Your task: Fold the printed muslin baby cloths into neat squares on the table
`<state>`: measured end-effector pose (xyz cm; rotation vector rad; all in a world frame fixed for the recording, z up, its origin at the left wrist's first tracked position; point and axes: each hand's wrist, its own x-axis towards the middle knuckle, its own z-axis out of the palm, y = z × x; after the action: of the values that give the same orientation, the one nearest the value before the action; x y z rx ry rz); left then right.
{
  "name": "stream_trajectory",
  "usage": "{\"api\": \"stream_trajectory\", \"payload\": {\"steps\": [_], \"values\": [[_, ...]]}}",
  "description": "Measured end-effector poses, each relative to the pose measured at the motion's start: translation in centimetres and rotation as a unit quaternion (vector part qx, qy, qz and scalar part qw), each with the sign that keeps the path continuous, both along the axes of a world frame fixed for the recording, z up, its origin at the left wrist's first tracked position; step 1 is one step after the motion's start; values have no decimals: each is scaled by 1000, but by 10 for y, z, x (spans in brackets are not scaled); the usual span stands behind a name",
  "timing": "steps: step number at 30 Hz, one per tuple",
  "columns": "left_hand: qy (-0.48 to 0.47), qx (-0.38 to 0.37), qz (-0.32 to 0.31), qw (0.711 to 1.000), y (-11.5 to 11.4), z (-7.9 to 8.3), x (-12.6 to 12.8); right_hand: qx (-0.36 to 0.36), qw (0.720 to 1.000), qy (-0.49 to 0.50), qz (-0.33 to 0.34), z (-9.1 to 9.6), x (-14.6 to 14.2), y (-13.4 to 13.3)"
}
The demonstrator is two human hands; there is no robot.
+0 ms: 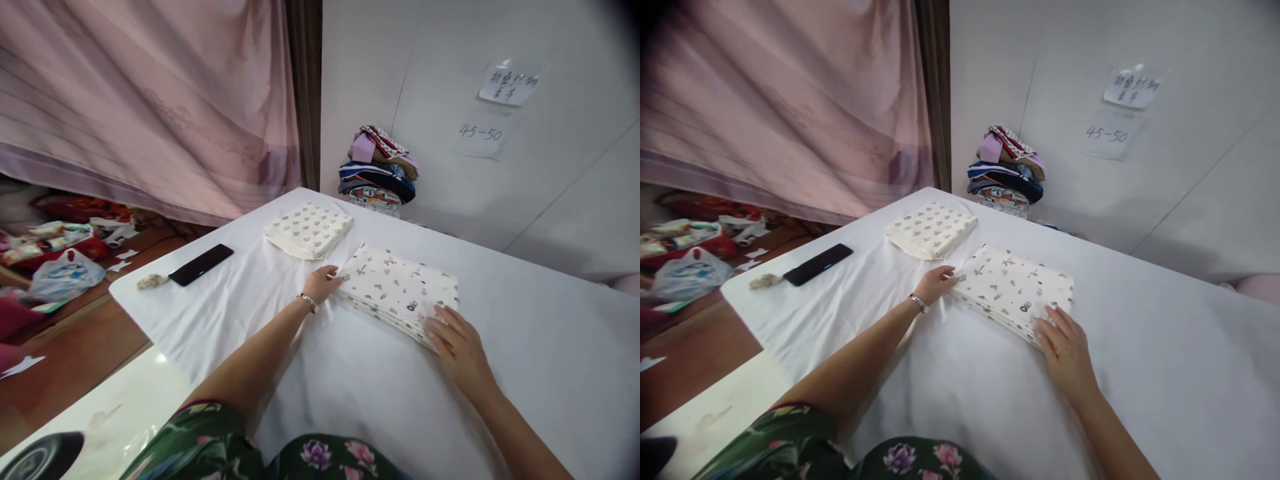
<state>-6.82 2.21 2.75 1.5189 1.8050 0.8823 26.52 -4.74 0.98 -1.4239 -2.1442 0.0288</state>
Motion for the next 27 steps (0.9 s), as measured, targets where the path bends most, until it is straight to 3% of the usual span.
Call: {"api": "stream_trajectory", "payload": {"steps": [2,5,9,14,18,24,27], "values": [[-10,42,-11,999,-8,0,-5,-9,999,-5,36,-1,-5,0],[7,100,-81,992,-19,1,-10,-40,997,-21,55,0,-12,2],[113,164,-181,963,-23,-4,-11,-45,996,-49,66,2,-17,0],[182,226,-196,937,-18,-14,-10,-18,994,-66,85,-4,-11,-4],[229,239,-189,925,-21,-12,-5,9,993,-71,92,-7,-11,-5],[315,281,-297,856,-32,-3,23,46,987,-132,86,-7,-17,-3],[355,277,-315,836,-28,-4,33,63,979,-173,86,-12,-15,-2]]}}
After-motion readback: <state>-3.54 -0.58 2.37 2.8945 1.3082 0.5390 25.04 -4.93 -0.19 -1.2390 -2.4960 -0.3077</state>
